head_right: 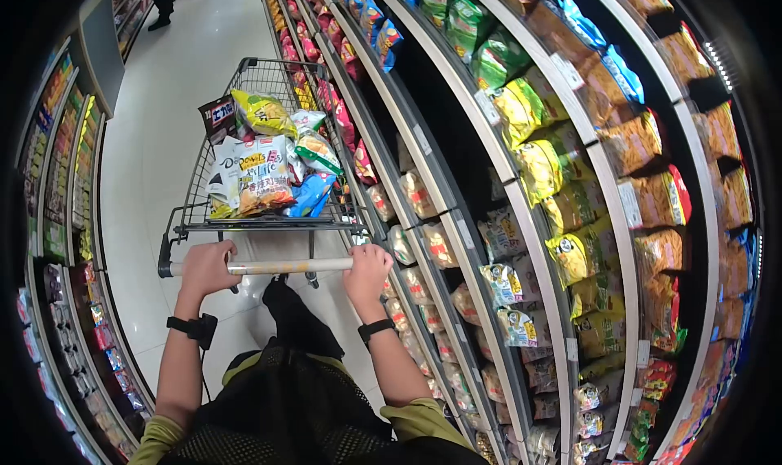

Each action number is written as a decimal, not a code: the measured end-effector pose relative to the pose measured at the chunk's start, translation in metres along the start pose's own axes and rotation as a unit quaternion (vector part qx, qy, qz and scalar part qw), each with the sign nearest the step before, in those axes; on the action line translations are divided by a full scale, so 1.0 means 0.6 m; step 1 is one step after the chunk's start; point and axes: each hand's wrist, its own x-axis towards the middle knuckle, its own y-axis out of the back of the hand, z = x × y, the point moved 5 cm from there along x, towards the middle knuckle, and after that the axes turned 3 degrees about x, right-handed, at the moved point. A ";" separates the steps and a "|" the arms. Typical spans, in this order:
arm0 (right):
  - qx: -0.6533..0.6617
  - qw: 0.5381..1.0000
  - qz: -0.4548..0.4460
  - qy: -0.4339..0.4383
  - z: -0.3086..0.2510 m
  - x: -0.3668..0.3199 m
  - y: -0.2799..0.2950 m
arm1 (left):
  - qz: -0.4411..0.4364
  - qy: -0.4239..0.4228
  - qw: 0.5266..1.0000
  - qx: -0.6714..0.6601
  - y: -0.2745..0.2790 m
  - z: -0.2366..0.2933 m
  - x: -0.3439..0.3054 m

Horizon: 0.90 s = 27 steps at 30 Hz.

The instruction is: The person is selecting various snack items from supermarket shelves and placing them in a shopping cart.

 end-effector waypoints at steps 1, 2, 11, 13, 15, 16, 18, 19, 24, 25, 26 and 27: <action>0.004 1.000 0.002 -0.003 -0.003 0.014 -0.003 | -0.001 -0.004 1.000 0.007 -0.002 -0.007 0.010; 0.005 1.000 0.004 0.001 -0.003 0.029 -0.007 | 0.003 -0.002 1.000 0.007 0.001 -0.010 0.019; 0.002 1.000 -0.025 -0.002 -0.022 0.173 -0.070 | 0.026 0.009 1.000 0.003 0.046 -0.054 0.131; 0.009 1.000 -0.007 0.004 -0.031 0.211 -0.086 | 0.024 0.009 1.000 0.013 0.061 -0.072 0.163; 0.019 1.000 0.011 0.012 -0.045 0.249 -0.101 | 0.020 0.011 1.000 0.021 0.070 -0.094 0.197; 0.023 0.999 0.023 0.011 -0.052 0.270 -0.107 | 0.027 0.004 0.999 0.029 0.075 -0.107 0.213; 0.042 0.999 0.006 0.011 -0.067 0.307 -0.126 | 0.013 0.021 1.000 0.016 0.086 -0.132 0.250; 0.044 0.999 0.004 0.014 -0.069 0.323 -0.145 | 0.005 0.040 0.999 0.020 0.102 -0.138 0.263; 0.033 0.999 -0.016 0.035 -0.094 0.403 -0.209 | 0.056 0.033 0.997 0.052 0.116 -0.213 0.335; 0.038 0.998 -0.014 0.038 -0.104 0.419 -0.210 | 0.069 0.025 0.996 0.045 0.123 -0.225 0.347; 0.043 0.998 -0.014 0.043 -0.117 0.433 -0.209 | 0.059 0.036 0.997 0.047 0.126 -0.242 0.358; 0.045 0.998 -0.013 0.050 -0.125 0.449 -0.215 | 0.049 0.046 0.997 0.047 0.124 -0.258 0.371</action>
